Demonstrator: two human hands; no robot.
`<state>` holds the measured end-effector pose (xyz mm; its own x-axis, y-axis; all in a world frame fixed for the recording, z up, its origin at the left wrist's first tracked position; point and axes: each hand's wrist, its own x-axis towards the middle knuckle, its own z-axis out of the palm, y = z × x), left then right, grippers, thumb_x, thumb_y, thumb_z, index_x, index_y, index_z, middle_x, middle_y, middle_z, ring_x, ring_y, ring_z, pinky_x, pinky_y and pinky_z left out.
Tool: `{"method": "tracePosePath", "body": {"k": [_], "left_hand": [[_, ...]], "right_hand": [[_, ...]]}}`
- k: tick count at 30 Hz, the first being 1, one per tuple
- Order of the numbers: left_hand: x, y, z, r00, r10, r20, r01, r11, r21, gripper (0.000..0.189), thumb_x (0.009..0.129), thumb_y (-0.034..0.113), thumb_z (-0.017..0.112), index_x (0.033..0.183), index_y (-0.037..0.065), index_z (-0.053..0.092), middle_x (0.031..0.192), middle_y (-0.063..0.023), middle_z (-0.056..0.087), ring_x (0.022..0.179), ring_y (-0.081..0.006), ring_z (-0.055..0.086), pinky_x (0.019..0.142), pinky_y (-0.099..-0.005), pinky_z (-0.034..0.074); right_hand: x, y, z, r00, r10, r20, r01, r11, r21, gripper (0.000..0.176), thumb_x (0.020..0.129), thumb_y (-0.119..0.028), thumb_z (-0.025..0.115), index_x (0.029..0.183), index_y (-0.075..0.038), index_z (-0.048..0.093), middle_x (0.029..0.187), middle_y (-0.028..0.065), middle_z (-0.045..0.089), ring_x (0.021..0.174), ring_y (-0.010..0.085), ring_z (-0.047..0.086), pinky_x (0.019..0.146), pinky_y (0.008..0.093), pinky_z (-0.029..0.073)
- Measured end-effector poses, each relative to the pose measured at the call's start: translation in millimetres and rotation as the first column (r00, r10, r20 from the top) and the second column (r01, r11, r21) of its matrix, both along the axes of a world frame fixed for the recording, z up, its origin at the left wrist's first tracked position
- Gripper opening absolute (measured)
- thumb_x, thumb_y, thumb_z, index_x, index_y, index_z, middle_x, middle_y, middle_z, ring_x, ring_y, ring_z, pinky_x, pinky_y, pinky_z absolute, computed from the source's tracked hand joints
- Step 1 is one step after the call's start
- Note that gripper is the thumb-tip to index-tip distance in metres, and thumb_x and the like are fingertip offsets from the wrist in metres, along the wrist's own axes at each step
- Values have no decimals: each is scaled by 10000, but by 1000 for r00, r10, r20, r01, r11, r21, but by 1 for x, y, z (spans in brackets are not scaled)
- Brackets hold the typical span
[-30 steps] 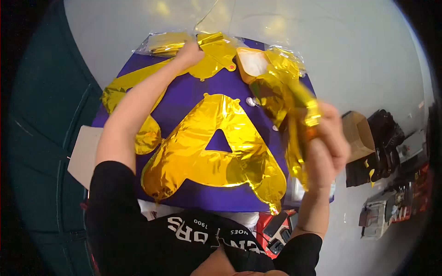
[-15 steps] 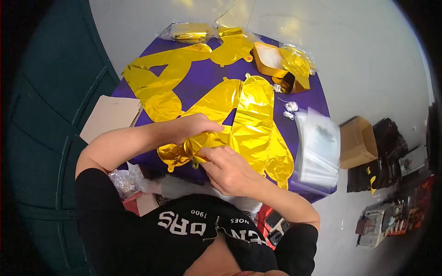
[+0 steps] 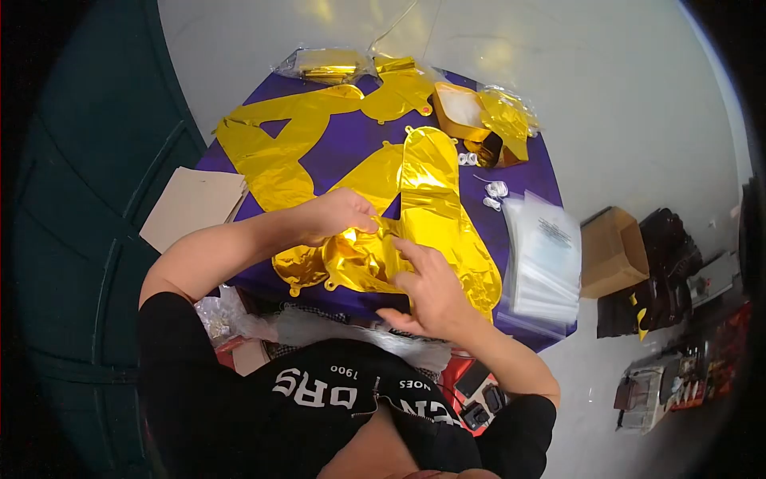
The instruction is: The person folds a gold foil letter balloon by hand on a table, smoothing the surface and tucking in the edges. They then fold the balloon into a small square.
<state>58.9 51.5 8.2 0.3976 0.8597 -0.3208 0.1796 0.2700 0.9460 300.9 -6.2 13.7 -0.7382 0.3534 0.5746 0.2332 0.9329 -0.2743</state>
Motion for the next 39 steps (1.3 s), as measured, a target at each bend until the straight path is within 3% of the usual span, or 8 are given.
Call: {"method": "tracePosePath", "body": {"k": [5,17,20,22,24,30,37,39], "left_hand": [[11,23,16,994,-5,112,10,999,-42,126,874,63,622,955,-32,637,828,-80,660,730,-164,644,657,-284,516],[37,66,44,978,-96,185,86,994,64,219,928,213,587,901,4,646,825,-64,662,758,-127,640,689,-256,509],[23,126,38,998,39,-56,-30,989,144,348,941,308,512,881,-17,621,723,-136,631,471,-236,622,434,-350,512],[3,194,10,859,309,-408,-40,836,548,305,890,241,516,893,-43,628,741,-168,651,566,-276,657,520,-379,530],[-17,256,-12,462,656,-597,45,655,754,284,864,176,508,975,-27,672,876,-222,691,731,-351,683,720,-439,551],[-27,314,-14,270,658,-703,-82,743,664,326,849,193,594,1103,8,680,1325,-232,535,1256,-382,480,1002,-448,438],[-23,326,-18,237,588,-773,-231,807,543,589,681,291,791,1190,31,647,1388,-198,471,1328,-365,372,1040,-410,387],[-25,331,-18,238,563,-792,-240,824,513,632,652,282,810,1207,34,637,1391,-201,470,1335,-369,363,1041,-410,382]], "right_hand": [[-6,-5,18,996,-65,56,58,990,127,367,669,-295,789,927,-84,637,1325,286,443,1132,439,478,961,484,409],[18,45,13,968,-231,-96,250,912,324,395,671,-29,693,1063,-13,647,1100,221,572,823,318,574,689,400,478],[24,57,29,933,-303,-194,342,914,218,411,642,68,652,1047,8,635,1028,214,598,750,314,569,634,381,478],[32,67,34,902,-358,-241,400,903,158,436,620,127,622,1037,3,636,1010,194,607,766,315,580,652,367,491],[36,71,42,874,-390,-289,430,899,86,392,668,173,573,1017,3,629,1007,176,613,843,310,611,698,356,510],[54,80,40,859,-450,-244,411,891,-195,257,767,125,581,991,1,597,1065,198,612,886,334,625,769,339,511],[50,85,32,839,-541,57,435,604,-669,325,805,-72,669,1103,-28,546,1285,261,510,1067,350,561,930,414,454],[60,94,17,852,-516,87,464,669,-581,365,820,-102,657,1142,-11,513,1240,239,527,990,335,572,875,412,468]]}}
